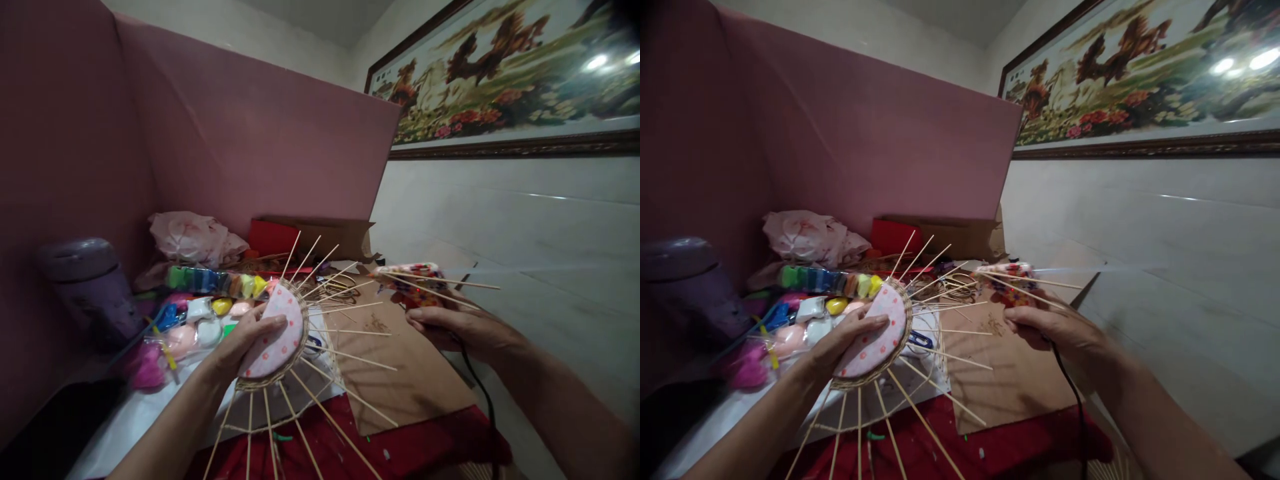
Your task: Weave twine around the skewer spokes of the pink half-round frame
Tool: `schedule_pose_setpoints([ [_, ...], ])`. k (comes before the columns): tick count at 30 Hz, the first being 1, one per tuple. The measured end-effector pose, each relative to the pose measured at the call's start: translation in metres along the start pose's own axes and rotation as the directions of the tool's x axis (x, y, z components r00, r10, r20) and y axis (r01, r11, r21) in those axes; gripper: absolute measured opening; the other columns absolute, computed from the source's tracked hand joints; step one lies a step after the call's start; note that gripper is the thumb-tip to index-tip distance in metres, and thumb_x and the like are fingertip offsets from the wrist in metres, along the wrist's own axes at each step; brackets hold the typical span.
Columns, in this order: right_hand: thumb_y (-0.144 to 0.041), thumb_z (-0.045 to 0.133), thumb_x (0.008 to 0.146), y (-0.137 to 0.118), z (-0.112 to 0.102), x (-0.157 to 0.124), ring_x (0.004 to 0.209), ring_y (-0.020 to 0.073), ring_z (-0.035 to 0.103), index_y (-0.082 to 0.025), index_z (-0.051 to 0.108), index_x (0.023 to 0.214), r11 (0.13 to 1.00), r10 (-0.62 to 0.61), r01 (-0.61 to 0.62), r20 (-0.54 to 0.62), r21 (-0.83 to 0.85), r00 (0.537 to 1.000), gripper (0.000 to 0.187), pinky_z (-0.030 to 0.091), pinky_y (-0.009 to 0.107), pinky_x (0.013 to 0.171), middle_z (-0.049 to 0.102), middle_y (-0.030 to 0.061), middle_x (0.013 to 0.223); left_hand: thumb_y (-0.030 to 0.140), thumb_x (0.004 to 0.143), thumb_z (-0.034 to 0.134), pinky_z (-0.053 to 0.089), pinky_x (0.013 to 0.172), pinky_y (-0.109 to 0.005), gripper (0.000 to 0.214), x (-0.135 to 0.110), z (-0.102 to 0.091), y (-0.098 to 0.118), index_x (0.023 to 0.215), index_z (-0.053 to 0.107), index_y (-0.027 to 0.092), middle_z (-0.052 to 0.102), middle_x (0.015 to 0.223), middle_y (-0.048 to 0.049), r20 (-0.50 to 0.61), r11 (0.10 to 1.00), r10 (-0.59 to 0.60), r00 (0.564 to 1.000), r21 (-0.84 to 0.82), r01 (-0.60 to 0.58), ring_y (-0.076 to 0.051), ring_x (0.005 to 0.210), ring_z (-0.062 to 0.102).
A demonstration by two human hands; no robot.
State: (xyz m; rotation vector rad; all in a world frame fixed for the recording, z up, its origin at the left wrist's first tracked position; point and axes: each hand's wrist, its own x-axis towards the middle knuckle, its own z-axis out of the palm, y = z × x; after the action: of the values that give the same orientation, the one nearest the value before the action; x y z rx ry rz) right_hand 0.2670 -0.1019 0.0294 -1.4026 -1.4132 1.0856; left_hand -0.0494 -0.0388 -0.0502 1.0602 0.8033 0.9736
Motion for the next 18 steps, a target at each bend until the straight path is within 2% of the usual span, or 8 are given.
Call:
schedule_pose_setpoints([
  [3,-0.034,0.063,0.072,-0.015,0.014,-0.001,0.037,0.0043,0.034,-0.018,0.056,0.088,0.996,0.051,-0.042,0.114,-0.080,0.992,0.023,0.025,0.015,0.029,0.045,-0.0048,0.053,0.029,0.064,0.070,0.041,0.043,-0.018,0.029,-0.001,0.002,0.000,0.085,0.057,0.013,0.065,0.067,-0.0043,0.014,0.999,0.000,1.000,0.039,-0.001,-0.011,0.049,0.057],
  [5,-0.038,0.059,0.075,-0.025,0.021,0.000,0.035,0.0044,0.036,-0.018,0.055,0.077,0.985,0.038,-0.001,0.208,-0.174,0.977,0.020,0.028,0.015,0.029,0.045,-0.0050,0.050,0.029,0.064,0.070,0.040,0.042,-0.018,0.030,-0.001,0.003,0.000,0.085,0.058,0.012,0.064,0.066,-0.0043,0.023,0.999,-0.006,1.000,0.051,0.005,-0.011,0.048,0.057],
  [8,-0.045,0.053,0.079,-0.036,0.028,0.003,0.034,0.0049,0.040,-0.018,0.049,0.063,0.956,0.037,0.058,0.314,-0.288,0.949,0.031,0.032,0.015,0.029,0.046,-0.0038,0.048,0.029,0.064,0.069,0.038,0.042,-0.018,0.032,-0.002,0.003,0.001,0.088,0.058,0.012,0.064,0.068,-0.0045,0.014,0.998,-0.021,1.000,0.061,0.021,-0.010,0.048,0.056],
  [12,-0.049,0.052,0.079,-0.046,0.033,0.008,0.035,0.0069,0.044,-0.019,0.048,0.062,0.932,0.044,0.089,0.354,-0.350,0.934,0.034,0.037,0.016,0.027,0.046,-0.0030,0.049,0.030,0.065,0.069,0.038,0.042,-0.018,0.033,-0.002,0.004,0.002,0.090,0.057,0.013,0.064,0.069,-0.0043,0.012,0.997,-0.024,1.000,0.080,0.023,-0.010,0.048,0.056],
  [15,-0.047,0.054,0.078,-0.050,0.036,0.016,0.035,0.0069,0.043,-0.019,0.053,0.062,0.930,0.040,0.111,0.397,-0.350,0.917,0.032,0.033,0.015,0.026,0.047,-0.0023,0.048,0.030,0.065,0.068,0.039,0.043,-0.018,0.031,-0.002,0.004,0.002,0.089,0.057,0.013,0.064,0.070,-0.0043,0.015,0.995,-0.021,1.000,0.094,0.020,-0.011,0.050,0.056],
  [18,-0.046,0.056,0.077,-0.054,0.039,0.022,0.034,0.0064,0.041,-0.018,0.055,0.060,0.924,0.085,0.071,0.382,-0.376,0.920,0.032,0.029,0.015,0.025,0.046,-0.0018,0.047,0.031,0.065,0.069,0.039,0.043,-0.018,0.031,-0.001,0.004,0.002,0.088,0.056,0.013,0.064,0.070,-0.0043,0.014,0.993,-0.022,1.000,0.116,0.021,-0.011,0.050,0.057],
])
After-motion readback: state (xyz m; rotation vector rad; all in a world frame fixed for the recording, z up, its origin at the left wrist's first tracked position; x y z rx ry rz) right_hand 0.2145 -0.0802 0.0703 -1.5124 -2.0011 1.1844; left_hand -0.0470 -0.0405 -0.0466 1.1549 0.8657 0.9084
